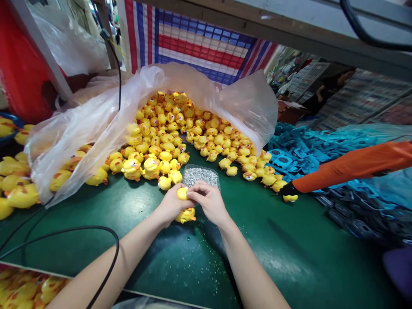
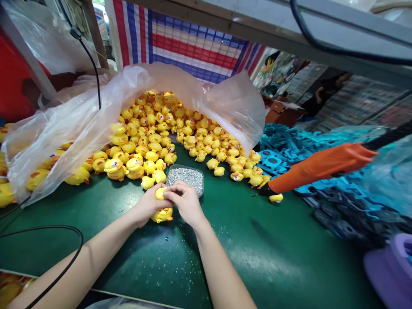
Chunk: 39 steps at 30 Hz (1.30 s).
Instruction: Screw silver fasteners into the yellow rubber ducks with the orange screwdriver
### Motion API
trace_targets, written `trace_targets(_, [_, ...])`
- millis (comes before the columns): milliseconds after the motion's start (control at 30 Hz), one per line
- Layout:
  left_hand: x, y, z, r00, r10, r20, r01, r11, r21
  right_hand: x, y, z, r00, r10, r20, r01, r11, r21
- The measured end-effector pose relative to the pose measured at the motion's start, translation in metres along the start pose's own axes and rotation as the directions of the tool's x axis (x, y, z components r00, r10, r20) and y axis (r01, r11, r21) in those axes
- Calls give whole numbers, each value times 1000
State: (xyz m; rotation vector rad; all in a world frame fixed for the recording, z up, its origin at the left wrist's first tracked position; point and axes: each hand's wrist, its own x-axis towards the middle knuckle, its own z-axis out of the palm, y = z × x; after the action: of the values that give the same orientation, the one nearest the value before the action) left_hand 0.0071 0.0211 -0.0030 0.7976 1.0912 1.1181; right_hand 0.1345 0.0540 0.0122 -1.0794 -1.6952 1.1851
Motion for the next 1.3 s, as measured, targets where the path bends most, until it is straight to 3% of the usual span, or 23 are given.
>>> trace_targets(167, [0,2,-2,997,-63,41,67,994,-91,3,1,-2,997,50,-62,-47,998,50])
trace_targets(300, [1,7,-5,994,-109,4,107,970,-220,1,-2,-5,990,45,-130,-36,997,70])
trace_targets(433, [1,13,-8,994,-102,-33,86,943,-323,-5,-6,-1,992,16,-122,-10,999,52])
trace_targets(633, [3,13,-8,994,-45,-96,15,954,-298,-7,-5,11,994,-54,-97,51,998,-24])
trace_targets(800, [1,13,-7,995,19,-102,-43,970,-241,-4,3,9,992,118,39,-117,993,-9])
trace_targets(1000, [-1,13,-6,992,71,-102,-88,981,-173,-6,0,9,981,167,94,-167,986,-12])
trace_targets(1067, [-1,14,-6,996,37,-80,-53,975,-215,-8,-12,5,996,85,-30,-86,996,-36])
trace_targets(1100, [-1,15,-6,998,9,-65,-24,971,-237,-9,-21,-1,984,-21,-175,8,997,-73])
trace_targets(1133, [-2,15,-6,999,-22,-49,8,967,-255,-10,-30,-10,914,-174,-365,128,981,-147])
trace_targets(1167, [-2,15,-5,998,-55,-29,45,962,-269,-10,-38,-25,751,-359,-554,241,930,-276])
trace_targets(1200, [-3,15,-4,996,-85,-8,80,958,-277,-9,-46,-43,479,-528,-701,297,849,-437])
trace_targets(1233, [-3,13,-3,994,-110,14,110,954,-279,-8,-53,-66,183,-658,-731,281,747,-602])
trace_targets(1267, [-4,12,-1,991,-132,36,136,952,-274,-6,-58,-91,10,-742,-670,215,656,-723])
trace_targets(1300, [-5,9,0,987,-150,59,161,951,-265,-4,-62,-117,-98,-809,-580,155,563,-812])
